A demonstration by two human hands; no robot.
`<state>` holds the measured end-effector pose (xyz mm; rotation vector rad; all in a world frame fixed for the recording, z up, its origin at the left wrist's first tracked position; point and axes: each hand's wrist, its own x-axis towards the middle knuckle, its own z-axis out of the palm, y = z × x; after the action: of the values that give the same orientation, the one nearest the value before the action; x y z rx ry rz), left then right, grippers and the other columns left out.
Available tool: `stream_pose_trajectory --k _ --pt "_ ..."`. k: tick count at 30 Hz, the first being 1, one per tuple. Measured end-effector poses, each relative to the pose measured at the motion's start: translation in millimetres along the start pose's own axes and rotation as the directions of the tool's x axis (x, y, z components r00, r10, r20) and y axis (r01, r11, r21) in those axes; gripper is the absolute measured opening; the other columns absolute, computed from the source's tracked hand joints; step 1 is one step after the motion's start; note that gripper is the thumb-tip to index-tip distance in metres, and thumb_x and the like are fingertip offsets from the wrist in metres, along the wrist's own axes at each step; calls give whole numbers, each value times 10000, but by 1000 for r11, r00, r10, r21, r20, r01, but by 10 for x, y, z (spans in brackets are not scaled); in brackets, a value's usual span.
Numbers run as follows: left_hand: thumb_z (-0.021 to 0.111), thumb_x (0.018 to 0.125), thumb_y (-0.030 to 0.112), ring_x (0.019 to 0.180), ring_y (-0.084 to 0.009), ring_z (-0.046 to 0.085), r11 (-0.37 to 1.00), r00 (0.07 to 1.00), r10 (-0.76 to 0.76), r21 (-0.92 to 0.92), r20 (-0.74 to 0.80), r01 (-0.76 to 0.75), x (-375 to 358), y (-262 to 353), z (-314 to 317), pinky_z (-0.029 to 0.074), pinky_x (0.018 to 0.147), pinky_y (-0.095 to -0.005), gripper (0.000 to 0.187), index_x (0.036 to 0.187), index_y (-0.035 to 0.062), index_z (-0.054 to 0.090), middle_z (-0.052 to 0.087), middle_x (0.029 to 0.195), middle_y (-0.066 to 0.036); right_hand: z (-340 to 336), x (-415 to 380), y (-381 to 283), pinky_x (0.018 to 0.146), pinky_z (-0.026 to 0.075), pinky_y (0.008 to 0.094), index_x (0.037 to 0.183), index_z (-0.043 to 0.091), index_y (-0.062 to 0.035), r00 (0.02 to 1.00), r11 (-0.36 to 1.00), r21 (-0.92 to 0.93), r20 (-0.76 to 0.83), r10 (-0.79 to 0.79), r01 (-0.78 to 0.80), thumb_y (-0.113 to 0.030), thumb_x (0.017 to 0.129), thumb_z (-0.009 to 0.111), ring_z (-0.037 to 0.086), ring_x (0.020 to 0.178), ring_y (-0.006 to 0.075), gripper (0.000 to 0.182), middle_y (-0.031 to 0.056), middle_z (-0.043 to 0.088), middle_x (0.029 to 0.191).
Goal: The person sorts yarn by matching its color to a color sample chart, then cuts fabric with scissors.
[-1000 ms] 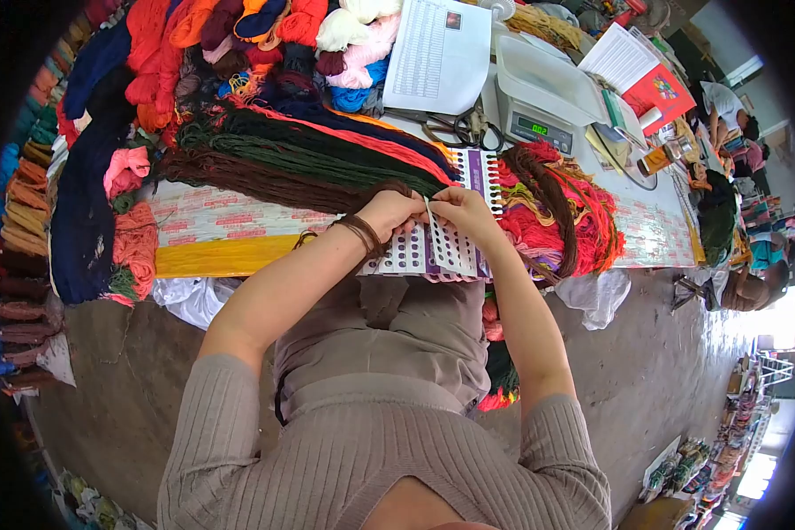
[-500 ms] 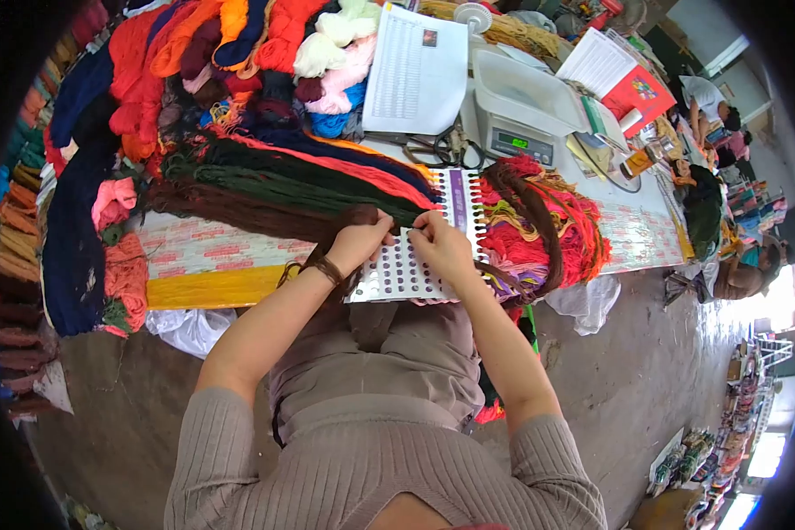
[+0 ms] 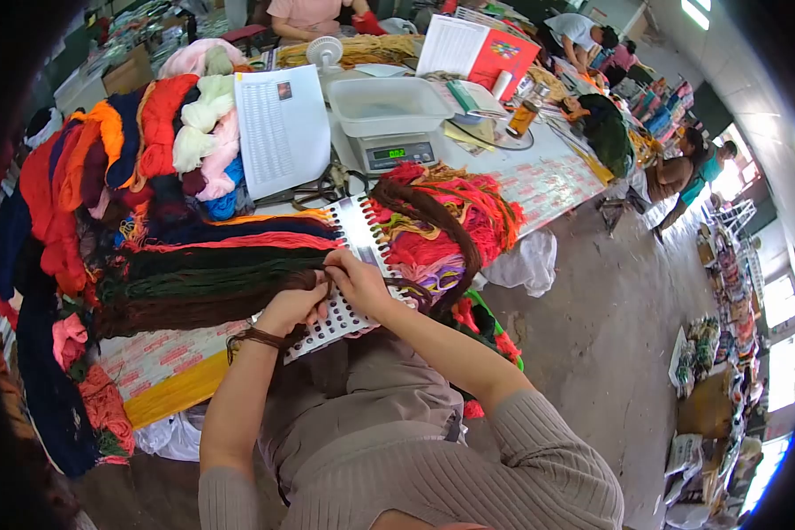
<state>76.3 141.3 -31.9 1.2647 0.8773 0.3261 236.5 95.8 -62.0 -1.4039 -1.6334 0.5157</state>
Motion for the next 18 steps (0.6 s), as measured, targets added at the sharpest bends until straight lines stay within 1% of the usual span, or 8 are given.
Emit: stream_pose_trajectory --k 3,4,6,8,13,15,17,18 --pt "492 919 254 449 -105 489 972 952 195 174 -236 -156 45 -154 -68 387 429 -260 251 780 52 544 539 596 -34 5 -12 -28 643 464 422 1019 517 -118 996 985 -172 89 17 -1 -203 886 523 608 771 338 158 129 623 834" --pt "494 920 282 448 -108 456 836 779 540 310 -318 -453 188 -423 -274 359 428 -257 262 780 65 542 493 569 -10 9 10 -119 643 463 427 1012 522 -113 988 958 -282 125 86 -48 -222 857 556 610 765 338 193 126 624 822" --pt "498 911 288 439 -52 317 937 959 45 -322 -279 -137 -244 -181 -630 220 383 -202 226 820 90 559 412 581 35 48 -2 -100 666 477 415 1031 530 -99 989 941 -330 143 -28 74 -290 768 636 623 804 306 342 112 629 846" --pt "524 875 158 420 -40 305 674 977 -3 -722 -215 -157 -572 -56 -1071 220 355 -176 153 862 7 541 407 609 26 79 24 -123 703 487 404 1065 539 -103 976 951 -305 181 118 -58 -295 759 637 627 837 294 374 109 635 948" --pt "444 914 63 445 -50 364 342 943 125 -879 -309 -333 -1386 -203 -2307 276 377 -182 144 972 -53 506 583 996 -70 60 44 -148 658 481 407 1049 528 -89 980 924 -383 187 68 9 -287 762 621 626 782 282 361 98 632 861" --pt "484 922 173 489 -70 434 774 649 5 -409 -761 -485 -1505 -258 -2402 292 401 -195 196 956 -7 553 600 915 -69 72 34 -116 642 477 406 1047 525 -93 977 917 -397 203 62 24 -291 762 618 624 769 279 359 86 625 834" --pt "459 936 341 535 -113 487 906 139 379 398 -915 148 -1678 -295 -2242 349 460 -259 369 948 -1 597 593 813 -61 95 10 -64 558 447 341 1031 549 -115 993 930 -362 118 -21 63 -288 752 648 582 614 211 343 21 553 655" --pt "431 941 381 538 -117 466 890 169 421 442 -891 114 -1756 -296 -2104 360 489 -276 423 998 1 608 571 783 -58 75 33 -53 565 449 331 1021 561 -112 986 955 -296 155 67 -19 -292 761 652 582 615 197 329 24 563 667"
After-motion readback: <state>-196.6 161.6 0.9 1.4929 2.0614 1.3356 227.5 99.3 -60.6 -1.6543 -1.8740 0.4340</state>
